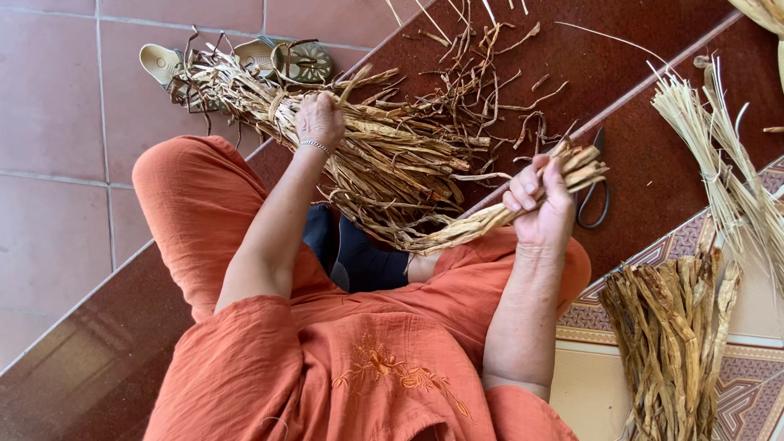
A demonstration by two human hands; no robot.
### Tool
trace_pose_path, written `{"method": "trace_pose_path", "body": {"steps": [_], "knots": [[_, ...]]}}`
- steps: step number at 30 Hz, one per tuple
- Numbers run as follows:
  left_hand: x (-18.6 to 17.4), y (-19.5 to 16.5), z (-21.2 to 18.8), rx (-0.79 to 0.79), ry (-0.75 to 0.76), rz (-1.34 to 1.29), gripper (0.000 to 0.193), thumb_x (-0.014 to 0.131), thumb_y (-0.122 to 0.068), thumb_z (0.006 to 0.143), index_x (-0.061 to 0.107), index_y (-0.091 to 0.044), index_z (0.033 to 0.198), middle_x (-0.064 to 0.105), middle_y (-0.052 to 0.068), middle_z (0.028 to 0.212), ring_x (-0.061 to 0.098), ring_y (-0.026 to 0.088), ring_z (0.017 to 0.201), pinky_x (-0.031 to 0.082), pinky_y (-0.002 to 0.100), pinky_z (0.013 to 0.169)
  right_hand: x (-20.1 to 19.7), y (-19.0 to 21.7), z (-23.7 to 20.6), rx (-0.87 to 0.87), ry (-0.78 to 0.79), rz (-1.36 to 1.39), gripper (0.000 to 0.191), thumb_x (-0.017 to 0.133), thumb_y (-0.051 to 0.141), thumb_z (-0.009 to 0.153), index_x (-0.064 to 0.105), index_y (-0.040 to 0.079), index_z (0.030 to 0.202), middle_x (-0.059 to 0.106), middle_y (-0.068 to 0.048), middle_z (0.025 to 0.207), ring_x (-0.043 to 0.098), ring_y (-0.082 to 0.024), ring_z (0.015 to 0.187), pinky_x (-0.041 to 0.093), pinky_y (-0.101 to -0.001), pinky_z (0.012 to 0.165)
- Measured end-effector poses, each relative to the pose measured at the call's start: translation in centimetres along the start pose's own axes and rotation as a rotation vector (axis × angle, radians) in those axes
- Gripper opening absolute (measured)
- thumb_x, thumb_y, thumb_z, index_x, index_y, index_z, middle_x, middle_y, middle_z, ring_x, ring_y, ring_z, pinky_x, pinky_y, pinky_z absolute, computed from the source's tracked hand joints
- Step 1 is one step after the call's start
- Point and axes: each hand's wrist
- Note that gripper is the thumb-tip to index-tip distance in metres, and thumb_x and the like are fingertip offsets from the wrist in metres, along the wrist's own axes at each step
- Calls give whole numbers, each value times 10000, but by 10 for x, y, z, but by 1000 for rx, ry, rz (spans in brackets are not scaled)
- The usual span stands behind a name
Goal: The person sits on a tiled floor and repeatedly picks up dried plant strips, trims them with scissors, and places the trimmed pieces aside. The person also gathers and aligns the strips by hand between trimming cycles.
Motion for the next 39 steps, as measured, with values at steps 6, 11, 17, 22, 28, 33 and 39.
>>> {"method": "trace_pose_path", "body": {"steps": [6,11,17,22,28,33,39], "knots": [[15,-52,-57,73,386,-861,63,677,-126,982,703,-73,961,733,40,801,645,82,633,568,224,544,35,-41,10,6,-90,-413,217,737,257,999,745,61,1091,574,18,642,473,-60,467,417,-222,416],[27,-72,-113,376,461,-992,84,700,-123,981,664,-52,1010,726,27,854,717,94,740,627,246,649,54,-62,14,-80,-130,-501,187,649,235,1024,719,74,1088,722,-51,951,629,-81,661,524,-240,492],[42,-52,-129,730,391,-287,158,745,-277,939,707,-127,970,740,24,886,699,236,842,562,434,781,60,-38,-5,-230,-129,-477,134,622,302,1001,643,174,1035,690,-29,854,599,-81,630,463,-203,449],[39,3,-120,611,477,318,329,704,-151,840,685,-223,1160,700,50,1136,616,274,1139,483,529,921,33,51,-46,-402,164,111,71,622,204,1082,691,193,1095,696,-8,835,510,-47,548,373,-186,430],[13,40,-87,307,735,238,581,664,-71,795,591,-186,1359,666,112,1249,633,303,1191,514,479,1026,22,120,-129,-448,1025,298,398,430,381,1127,706,94,1127,743,-46,872,608,-101,656,522,-255,574],[-21,18,-69,122,569,282,259,584,-130,934,729,-149,1148,714,138,1115,669,338,1132,292,712,1129,23,108,-131,-467,660,-66,334,416,330,1171,686,139,1128,713,8,795,485,-55,624,442,-215,538],[-9,-18,-48,310,182,480,119,688,-173,873,769,-171,960,709,73,1082,538,307,1263,21,808,1131,23,106,-111,-363,821,28,255,467,196,1062,671,128,1198,742,-27,761,537,-112,601,468,-282,514]]}}
Point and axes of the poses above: each hand's wrist, its own z-axis towards the middle knuckle, its own x-axis out of the palm, y = z × x
